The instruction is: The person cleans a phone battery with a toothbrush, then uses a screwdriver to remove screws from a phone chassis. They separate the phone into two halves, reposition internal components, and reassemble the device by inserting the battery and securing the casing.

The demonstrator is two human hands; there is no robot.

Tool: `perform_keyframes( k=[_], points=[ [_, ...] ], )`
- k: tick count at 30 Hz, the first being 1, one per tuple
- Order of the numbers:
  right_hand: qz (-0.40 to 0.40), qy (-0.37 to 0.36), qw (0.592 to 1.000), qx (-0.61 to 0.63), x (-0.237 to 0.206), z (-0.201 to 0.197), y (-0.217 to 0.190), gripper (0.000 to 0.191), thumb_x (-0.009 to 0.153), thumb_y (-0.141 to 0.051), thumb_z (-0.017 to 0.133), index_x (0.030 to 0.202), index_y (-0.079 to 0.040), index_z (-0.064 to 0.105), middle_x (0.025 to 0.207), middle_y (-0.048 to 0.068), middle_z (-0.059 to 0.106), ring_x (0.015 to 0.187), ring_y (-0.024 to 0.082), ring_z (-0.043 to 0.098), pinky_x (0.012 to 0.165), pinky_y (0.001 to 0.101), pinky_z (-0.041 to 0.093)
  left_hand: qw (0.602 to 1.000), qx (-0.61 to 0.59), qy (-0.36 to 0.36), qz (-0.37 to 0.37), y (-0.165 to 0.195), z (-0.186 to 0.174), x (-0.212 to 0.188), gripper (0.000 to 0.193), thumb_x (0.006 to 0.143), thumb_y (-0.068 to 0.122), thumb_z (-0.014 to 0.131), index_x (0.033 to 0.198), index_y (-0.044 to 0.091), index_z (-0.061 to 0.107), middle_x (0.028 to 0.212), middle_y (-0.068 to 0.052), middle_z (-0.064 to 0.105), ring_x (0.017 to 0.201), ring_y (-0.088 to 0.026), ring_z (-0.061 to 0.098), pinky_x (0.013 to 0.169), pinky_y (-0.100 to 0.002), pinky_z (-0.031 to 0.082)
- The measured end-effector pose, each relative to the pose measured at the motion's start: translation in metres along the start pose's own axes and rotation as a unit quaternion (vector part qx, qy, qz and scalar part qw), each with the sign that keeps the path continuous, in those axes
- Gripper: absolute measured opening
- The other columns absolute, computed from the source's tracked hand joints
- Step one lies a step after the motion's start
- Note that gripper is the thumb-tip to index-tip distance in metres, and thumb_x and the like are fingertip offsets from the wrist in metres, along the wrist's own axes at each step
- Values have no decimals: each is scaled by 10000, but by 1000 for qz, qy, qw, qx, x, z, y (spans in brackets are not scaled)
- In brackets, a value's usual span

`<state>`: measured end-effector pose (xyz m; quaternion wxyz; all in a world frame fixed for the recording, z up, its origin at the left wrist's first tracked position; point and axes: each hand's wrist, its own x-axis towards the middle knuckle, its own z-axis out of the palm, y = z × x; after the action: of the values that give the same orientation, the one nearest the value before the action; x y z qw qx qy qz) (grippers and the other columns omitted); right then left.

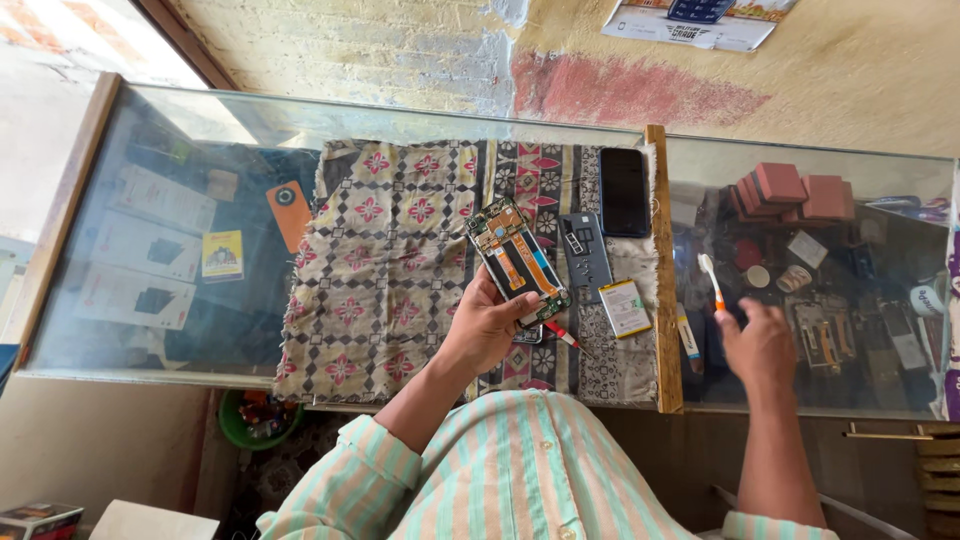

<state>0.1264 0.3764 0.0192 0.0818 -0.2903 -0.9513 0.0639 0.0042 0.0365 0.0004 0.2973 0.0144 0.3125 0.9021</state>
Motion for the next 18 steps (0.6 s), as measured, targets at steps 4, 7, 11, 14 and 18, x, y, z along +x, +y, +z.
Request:
perform_keyframes(
  k=[4, 7, 11, 14, 18],
  points=[
    [2, 46, 999, -17, -17, 12, -3, 262, 1013, -281, 736, 1211, -109, 735, 1163, 139, 713, 1086, 335, 672, 913, 453, 540, 1000, -3, -3, 2, -1, 2, 2, 546, 922, -78, 679, 1394, 57, 440, 1221, -108, 664, 1120, -210, 689, 960, -388, 598],
    [21, 56, 996, 59, -16, 12, -8, 201, 1061, -264, 720, 1179, -103, 696, 1081, 126, 752, 1011, 301, 719, 856, 423, 563, 1000, -6, 2, 8, -3, 2, 3, 565, 929, -79, 668, 1410, 60, 408, 1208, -109, 659, 1112, -226, 687, 955, -419, 615],
    [-97, 38, 940, 325, -25, 4, -40, 129, 1090, -174, 660, 1187, -105, 610, 1023, 92, 777, 912, 188, 770, 749, 308, 586, 1000, 6, 25, 12, -6, -1, 3, 596, 917, -66, 644, 1427, 107, 388, 1231, -92, 651, 1122, -217, 688, 935, -420, 623],
    [-273, -39, 885, 375, -45, 1, -74, 272, 994, -35, 582, 1218, -134, 700, 1163, 121, 764, 985, 167, 756, 751, 277, 635, 999, 13, 24, 29, -11, -3, 6, 583, 945, -62, 625, 1447, 114, 386, 1241, -100, 643, 1127, -214, 683, 933, -411, 625],
    [-258, -151, 900, 316, -67, 1, -99, 447, 913, -21, 646, 1320, -193, 710, 917, 66, 789, 772, 137, 746, 692, 281, 636, 998, 6, 20, 52, -17, -4, 7, 585, 960, -62, 595, 1458, 151, 372, 1231, -81, 638, 1116, -193, 686, 918, -396, 628]
  ],
)
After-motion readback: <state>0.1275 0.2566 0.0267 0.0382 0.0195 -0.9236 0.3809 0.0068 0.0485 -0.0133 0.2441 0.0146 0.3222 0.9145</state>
